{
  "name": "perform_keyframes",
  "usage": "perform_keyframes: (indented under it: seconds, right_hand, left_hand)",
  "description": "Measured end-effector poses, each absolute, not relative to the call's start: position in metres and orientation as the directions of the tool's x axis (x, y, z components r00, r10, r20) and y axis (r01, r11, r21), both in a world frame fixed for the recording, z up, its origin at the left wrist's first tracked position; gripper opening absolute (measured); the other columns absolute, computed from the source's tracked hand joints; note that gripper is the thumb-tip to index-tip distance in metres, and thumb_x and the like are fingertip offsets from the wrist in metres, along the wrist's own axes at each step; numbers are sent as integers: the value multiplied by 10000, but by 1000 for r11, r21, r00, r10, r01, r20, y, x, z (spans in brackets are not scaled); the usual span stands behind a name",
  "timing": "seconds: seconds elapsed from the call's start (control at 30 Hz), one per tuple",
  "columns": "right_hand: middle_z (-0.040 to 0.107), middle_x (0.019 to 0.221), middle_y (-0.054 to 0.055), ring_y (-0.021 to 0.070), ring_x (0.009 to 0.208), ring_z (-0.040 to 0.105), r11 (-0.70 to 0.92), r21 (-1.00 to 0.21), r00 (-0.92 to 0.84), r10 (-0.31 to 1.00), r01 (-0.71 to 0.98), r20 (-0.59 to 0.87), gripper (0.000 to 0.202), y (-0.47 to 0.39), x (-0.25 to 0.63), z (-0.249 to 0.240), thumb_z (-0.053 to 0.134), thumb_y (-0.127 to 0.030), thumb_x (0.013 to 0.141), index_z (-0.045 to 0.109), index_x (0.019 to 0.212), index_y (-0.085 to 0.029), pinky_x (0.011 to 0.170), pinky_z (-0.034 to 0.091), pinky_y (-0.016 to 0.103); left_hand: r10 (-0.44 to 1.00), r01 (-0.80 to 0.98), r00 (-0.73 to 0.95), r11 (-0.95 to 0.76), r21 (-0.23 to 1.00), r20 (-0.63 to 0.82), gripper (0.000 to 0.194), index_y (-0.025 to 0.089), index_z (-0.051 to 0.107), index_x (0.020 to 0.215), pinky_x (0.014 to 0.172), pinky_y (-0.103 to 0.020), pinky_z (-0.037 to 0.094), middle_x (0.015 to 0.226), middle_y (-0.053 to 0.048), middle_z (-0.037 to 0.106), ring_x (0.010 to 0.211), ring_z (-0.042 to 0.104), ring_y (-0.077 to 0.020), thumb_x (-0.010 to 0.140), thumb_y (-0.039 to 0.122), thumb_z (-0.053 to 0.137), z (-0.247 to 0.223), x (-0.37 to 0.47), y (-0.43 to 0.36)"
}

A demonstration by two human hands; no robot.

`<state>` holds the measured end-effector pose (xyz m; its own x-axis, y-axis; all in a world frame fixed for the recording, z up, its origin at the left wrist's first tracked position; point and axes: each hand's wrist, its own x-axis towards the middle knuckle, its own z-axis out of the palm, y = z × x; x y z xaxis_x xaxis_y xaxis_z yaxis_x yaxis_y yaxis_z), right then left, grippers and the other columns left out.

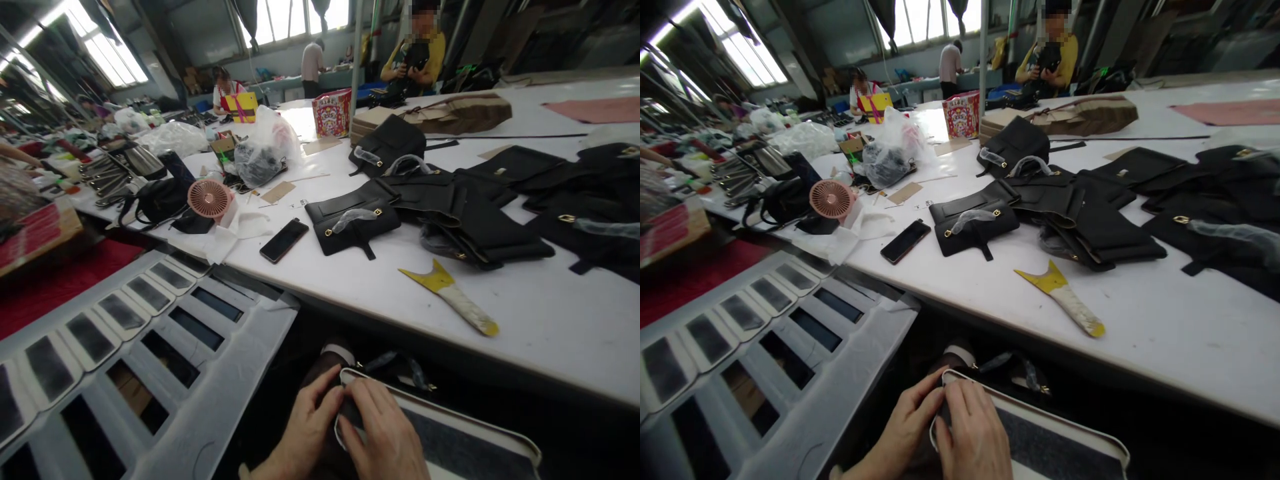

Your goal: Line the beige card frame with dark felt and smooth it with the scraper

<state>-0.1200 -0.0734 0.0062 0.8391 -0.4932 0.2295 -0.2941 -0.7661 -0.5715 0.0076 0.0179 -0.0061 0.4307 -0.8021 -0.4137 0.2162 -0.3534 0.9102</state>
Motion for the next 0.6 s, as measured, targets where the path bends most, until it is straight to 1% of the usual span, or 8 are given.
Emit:
perform_keyframes:
  seconds: [0.1,0.2,0.27,0.33,0.4,0.47,0.53,0.6]
  right_hand:
    - [660,1049,55,231,978,643,-716,-628,815,-538,-305,217,353,-76,-120,9,522,-117,818,516,1155,-222,808,574,358]
    - [670,1097,23,188,1031,642,-585,-744,789,-600,-322,130,320,-84,-124,17,489,-119,831,552,1115,-253,867,564,306]
    - [666,1156,2,151,1066,638,-520,-797,786,-610,-306,96,354,-89,-132,23,484,-119,830,554,1146,-262,903,544,243]
    - [653,1206,2,133,1103,625,-525,-806,778,-613,-273,136,370,-90,-142,27,491,-132,848,540,1194,-253,941,513,202]
    - [649,1216,12,127,1125,612,-582,-775,751,-620,-248,226,328,-89,-150,30,510,-170,886,538,1204,-244,966,485,181]
    - [649,1206,24,125,1127,607,-664,-713,731,-599,-225,327,310,-87,-154,32,514,-182,910,541,1214,-237,965,480,172]
    - [642,1209,42,134,1129,601,-758,-626,746,-522,-183,414,355,-85,-152,35,472,-129,909,545,1243,-225,955,494,189]
    - [639,1220,61,162,1134,595,-847,-515,787,-407,-134,464,438,-85,-145,39,421,-57,870,564,1256,-206,945,516,240]
  left_hand:
    - [-830,144,417,-344,928,-372,441,225,606,1278,1099,-355,374,1292,-46,633,1251,525,-247,899,447,568,5,7,10]
    - [-862,126,379,-313,941,-337,389,236,625,1246,1084,-334,383,1265,-35,647,1241,530,-235,919,430,546,10,7,4]
    - [-868,160,370,-292,943,-331,382,245,619,1250,1080,-332,382,1270,-33,641,1247,521,-233,927,431,537,7,6,4]
    - [-863,248,365,-271,930,-349,404,246,599,1277,1095,-348,363,1296,-41,623,1262,509,-240,924,435,546,3,4,6]
    - [-865,402,333,-230,886,-375,453,228,576,1307,1105,-388,351,1316,-66,608,1262,510,-260,917,459,549,-2,1,9]
    - [-870,545,315,-160,823,-378,489,203,556,1329,1114,-412,338,1327,-90,596,1256,513,-269,923,474,531,-4,-4,11]
    - [-863,641,333,-89,762,-381,497,185,551,1332,1130,-400,315,1323,-97,597,1266,504,-257,937,481,500,-8,-10,13]
    - [-828,708,375,-34,706,-416,515,166,577,1302,1132,-373,313,1302,-103,610,1279,491,-253,927,511,502,-16,-16,14]
